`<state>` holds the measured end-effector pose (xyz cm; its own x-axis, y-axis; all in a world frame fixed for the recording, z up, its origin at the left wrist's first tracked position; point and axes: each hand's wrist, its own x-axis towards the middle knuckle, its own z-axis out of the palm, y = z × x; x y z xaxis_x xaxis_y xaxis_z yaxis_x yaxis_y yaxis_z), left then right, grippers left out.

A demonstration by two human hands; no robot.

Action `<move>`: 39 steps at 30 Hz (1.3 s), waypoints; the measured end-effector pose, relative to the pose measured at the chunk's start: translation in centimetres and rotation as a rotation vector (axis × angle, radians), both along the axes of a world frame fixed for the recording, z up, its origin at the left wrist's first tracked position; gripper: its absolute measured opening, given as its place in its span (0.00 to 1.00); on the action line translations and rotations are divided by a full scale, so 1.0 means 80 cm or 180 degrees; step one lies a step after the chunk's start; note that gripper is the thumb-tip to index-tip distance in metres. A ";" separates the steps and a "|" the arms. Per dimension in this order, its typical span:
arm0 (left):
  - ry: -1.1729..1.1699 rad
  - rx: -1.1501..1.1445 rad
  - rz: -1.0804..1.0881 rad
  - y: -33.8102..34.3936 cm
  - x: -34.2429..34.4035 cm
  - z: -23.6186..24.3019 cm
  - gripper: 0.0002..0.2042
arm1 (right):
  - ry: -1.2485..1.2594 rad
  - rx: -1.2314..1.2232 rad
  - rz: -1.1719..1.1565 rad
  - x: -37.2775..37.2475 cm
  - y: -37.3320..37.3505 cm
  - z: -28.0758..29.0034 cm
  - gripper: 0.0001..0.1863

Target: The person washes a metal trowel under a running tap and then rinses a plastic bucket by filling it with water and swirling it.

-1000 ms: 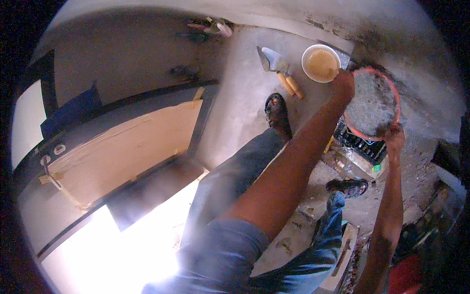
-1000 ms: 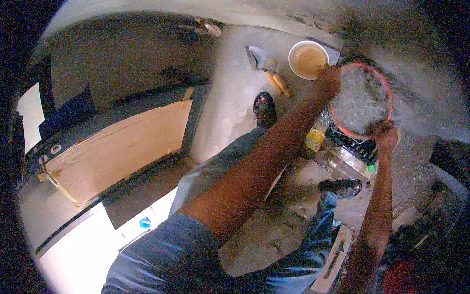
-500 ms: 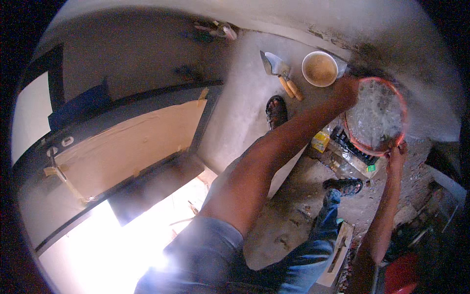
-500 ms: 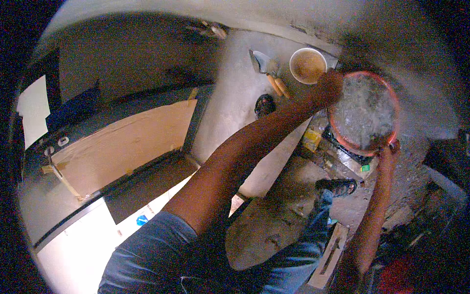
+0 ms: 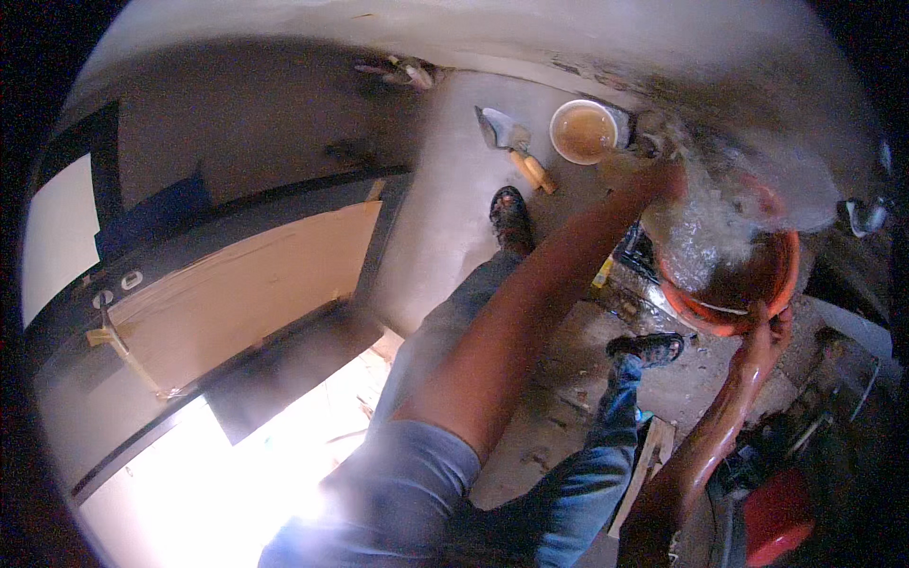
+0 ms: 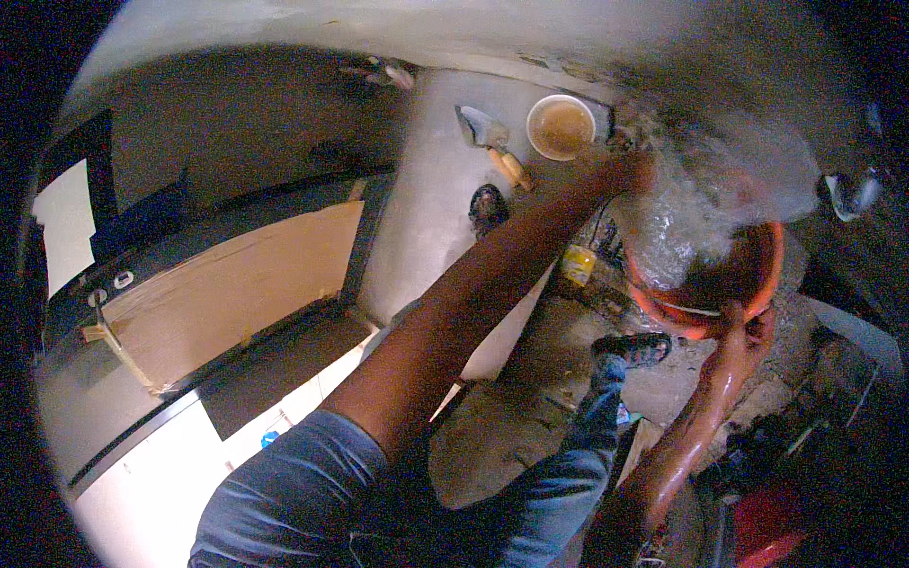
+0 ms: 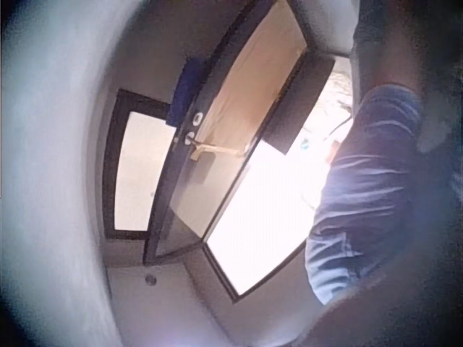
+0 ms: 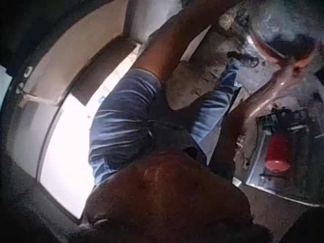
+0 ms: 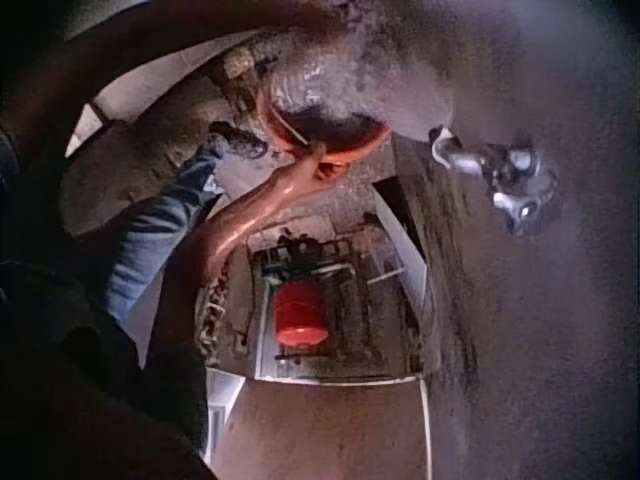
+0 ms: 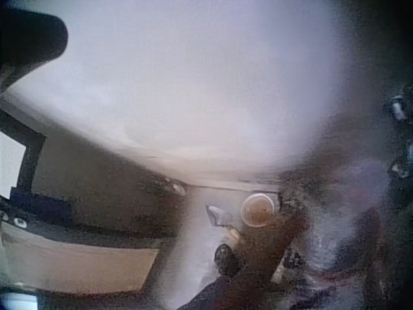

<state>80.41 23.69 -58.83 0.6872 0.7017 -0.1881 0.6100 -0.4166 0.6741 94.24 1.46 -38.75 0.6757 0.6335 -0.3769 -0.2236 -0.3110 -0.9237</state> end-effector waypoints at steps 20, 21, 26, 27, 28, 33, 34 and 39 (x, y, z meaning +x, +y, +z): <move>-0.0791 -0.0544 0.0162 -0.182 0.132 0.075 0.12 | -0.3161 -0.1074 0.1618 -0.006 0.017 0.116 0.08; -0.0758 -0.0523 0.0157 -0.178 0.123 0.076 0.12 | -0.3217 -0.0798 0.1550 -0.015 0.016 0.117 0.10; -0.0653 -0.0462 0.0024 -0.151 0.093 0.077 0.12 | -0.2795 -0.1106 0.1775 -0.022 0.012 0.114 0.09; -0.0624 -0.0441 -0.0011 -0.143 0.084 0.078 0.12 | -0.2440 -0.1127 0.1633 -0.017 0.010 0.121 0.09; -0.0563 -0.0379 -0.0057 -0.129 0.072 0.079 0.13 | -0.2067 -0.1096 0.1480 -0.013 0.010 0.129 0.10; -0.0814 -0.0456 -0.0400 -0.106 0.111 0.079 0.13 | -0.0532 -0.0311 0.0015 0.139 -0.051 0.056 0.06; -0.0724 -0.0399 -0.0461 -0.086 0.088 0.077 0.13 | -0.0035 -0.0303 -0.0187 0.142 -0.048 0.045 0.07; -0.1070 -0.1875 -0.0123 -0.024 -0.002 0.050 0.14 | 0.0794 -0.0797 0.0102 0.128 -0.020 -0.034 0.11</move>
<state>80.27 21.79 -54.80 0.7976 0.5213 -0.3033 0.3196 0.0610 0.9456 104.50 -0.15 -41.48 0.5247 0.5200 -0.6740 -0.4191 -0.5313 -0.7363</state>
